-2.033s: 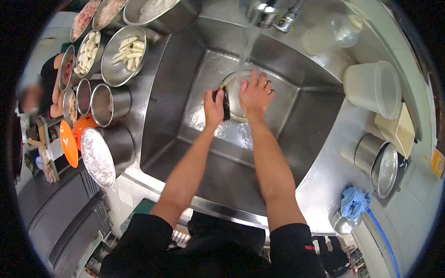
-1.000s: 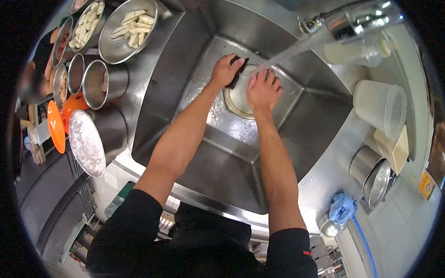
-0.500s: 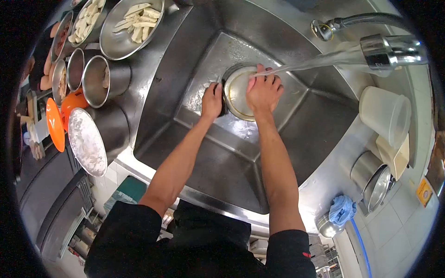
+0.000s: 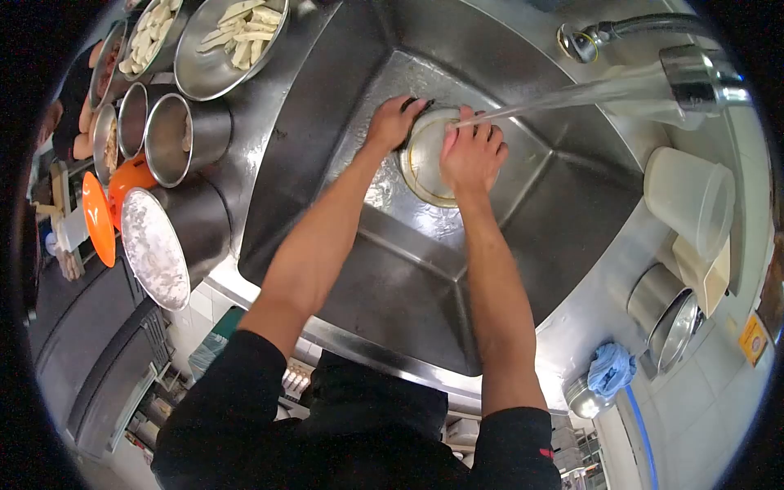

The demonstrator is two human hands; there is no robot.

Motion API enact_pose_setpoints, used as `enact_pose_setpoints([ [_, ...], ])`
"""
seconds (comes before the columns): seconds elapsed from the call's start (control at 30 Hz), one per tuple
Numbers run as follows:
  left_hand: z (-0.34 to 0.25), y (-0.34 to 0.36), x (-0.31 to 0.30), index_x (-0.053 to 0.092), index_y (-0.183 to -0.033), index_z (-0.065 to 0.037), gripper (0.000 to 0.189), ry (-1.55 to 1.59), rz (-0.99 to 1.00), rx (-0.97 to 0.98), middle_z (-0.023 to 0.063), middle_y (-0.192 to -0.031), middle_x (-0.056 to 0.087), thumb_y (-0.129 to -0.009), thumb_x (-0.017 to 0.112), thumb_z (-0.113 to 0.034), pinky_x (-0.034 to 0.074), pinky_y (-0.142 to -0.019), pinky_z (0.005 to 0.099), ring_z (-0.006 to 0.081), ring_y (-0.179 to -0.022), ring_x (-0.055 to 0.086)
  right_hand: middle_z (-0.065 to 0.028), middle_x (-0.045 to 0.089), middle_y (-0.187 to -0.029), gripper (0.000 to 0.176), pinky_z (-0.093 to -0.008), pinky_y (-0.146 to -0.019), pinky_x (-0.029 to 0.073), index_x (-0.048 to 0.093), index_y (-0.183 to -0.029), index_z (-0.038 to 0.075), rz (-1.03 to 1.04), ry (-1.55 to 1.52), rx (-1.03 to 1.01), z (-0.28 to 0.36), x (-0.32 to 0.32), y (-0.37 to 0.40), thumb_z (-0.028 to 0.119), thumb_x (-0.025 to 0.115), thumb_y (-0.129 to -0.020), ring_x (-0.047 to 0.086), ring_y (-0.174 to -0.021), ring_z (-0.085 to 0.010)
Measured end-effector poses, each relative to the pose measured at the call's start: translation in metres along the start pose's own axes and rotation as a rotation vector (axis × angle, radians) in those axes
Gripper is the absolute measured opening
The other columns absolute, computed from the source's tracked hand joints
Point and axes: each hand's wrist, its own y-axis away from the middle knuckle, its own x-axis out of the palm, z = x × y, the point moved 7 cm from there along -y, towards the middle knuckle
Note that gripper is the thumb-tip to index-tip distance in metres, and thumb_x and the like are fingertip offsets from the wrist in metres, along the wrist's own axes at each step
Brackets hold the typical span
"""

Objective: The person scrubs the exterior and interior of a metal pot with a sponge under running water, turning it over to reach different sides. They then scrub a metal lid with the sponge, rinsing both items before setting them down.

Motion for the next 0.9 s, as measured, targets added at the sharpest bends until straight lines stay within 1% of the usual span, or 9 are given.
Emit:
enact_pose_setpoints([
  [0.03,-0.005,-0.01,0.013,0.061,-0.098,0.002,0.04,-0.024,0.184,0.016,0.0296,-0.098,0.06,-0.093,0.052,-0.037,0.043,-0.083,0.0472,0.0457,-0.095,0.055,-0.009,0.046,-0.133,0.044,-0.0522,-0.092,0.035,0.043,-0.133,0.02,0.021,-0.011,0.015,-0.003,0.001,0.0,0.032,0.047,-0.091,0.044,-0.116,-0.0337],
  [0.1,-0.001,0.019,0.008,0.062,-0.097,0.001,0.037,-0.047,0.017,0.198,0.0281,-0.092,0.06,-0.092,0.054,-0.035,0.044,-0.081,0.0465,0.0442,-0.092,0.056,-0.009,0.046,-0.132,0.044,-0.0523,-0.092,0.035,0.043,-0.133,0.02,0.031,-0.024,0.013,-0.003,0.001,-0.007,0.032,0.047,-0.091,0.044,-0.116,-0.0336],
  [0.17,0.021,0.072,-0.008,0.062,-0.095,0.001,0.036,0.042,-0.217,0.065,0.0266,-0.092,0.06,-0.091,0.055,-0.034,0.044,-0.08,0.0451,0.0431,-0.091,0.056,-0.0094,0.046,-0.132,0.045,-0.0525,-0.092,0.035,0.044,-0.133,0.02,0.025,-0.021,0.023,-0.002,0.002,-0.004,0.032,0.049,-0.09,0.044,-0.116,-0.0339],
  [0.27,0.029,0.085,-0.007,0.064,-0.098,-0.003,0.035,0.011,-0.242,0.005,0.0241,-0.096,0.058,-0.091,0.055,-0.036,0.045,-0.08,0.0459,0.0423,-0.093,0.057,-0.0127,0.047,-0.13,0.048,-0.0528,-0.093,0.034,0.042,-0.135,0.02,0.015,-0.001,0.009,0.0,-0.001,-0.003,0.032,0.049,-0.089,0.044,-0.116,-0.034],
  [0.4,-0.038,-0.002,0.015,0.063,-0.098,-0.006,0.028,-0.149,0.052,0.331,0.0224,-0.094,0.058,-0.092,0.054,-0.032,0.044,-0.077,0.0466,0.0413,-0.09,0.054,-0.0128,0.048,-0.129,0.048,-0.0529,-0.092,0.034,0.042,-0.135,0.02,-0.014,-0.005,0.019,-0.002,0.002,0.001,0.032,0.049,-0.089,0.044,-0.115,-0.0343],
  [0.6,0.008,0.096,-0.012,0.061,-0.102,-0.008,0.025,-0.042,-0.247,0.023,0.0245,-0.099,0.054,-0.091,0.055,-0.03,0.046,-0.078,0.0487,0.0448,-0.092,0.055,-0.0113,0.049,-0.127,0.044,-0.0518,-0.091,0.036,0.045,-0.131,0.021,0.054,-0.012,-0.07,0.006,0.002,-0.001,0.035,0.05,-0.09,0.045,-0.114,-0.0341],
  [0.77,0.019,0.115,-0.006,0.06,-0.101,-0.004,0.026,0.063,-0.379,0.032,0.0243,-0.093,0.054,-0.092,0.055,-0.028,0.045,-0.076,0.0467,0.0437,-0.087,0.054,-0.0107,0.05,-0.124,0.042,-0.0519,-0.089,0.037,0.046,-0.13,0.021,-0.05,-0.003,-0.092,0.008,-0.002,-0.002,0.035,0.051,-0.09,0.047,-0.112,-0.0334],
  [0.83,0.001,0.082,-0.014,0.061,-0.093,0.0,0.026,0.016,-0.34,0.121,0.0252,-0.087,0.057,-0.09,0.058,-0.026,0.044,-0.076,0.045,0.0413,-0.084,0.055,-0.0104,0.051,-0.123,0.042,-0.0519,-0.089,0.037,0.046,-0.13,0.022,-0.049,0.028,-0.075,0.004,-0.001,0.002,0.034,0.051,-0.09,0.047,-0.112,-0.033],
  [0.9,-0.025,0.025,-0.004,0.062,-0.093,0.0,0.028,-0.081,-0.098,0.225,0.0227,-0.091,0.059,-0.089,0.058,-0.027,0.044,-0.077,0.0447,0.0409,-0.086,0.055,-0.0097,0.051,-0.122,0.043,-0.0519,-0.09,0.036,0.045,-0.13,0.022,-0.016,-0.012,-0.06,0.002,0.001,-0.001,0.035,0.05,-0.09,0.046,-0.112,-0.0327],
])
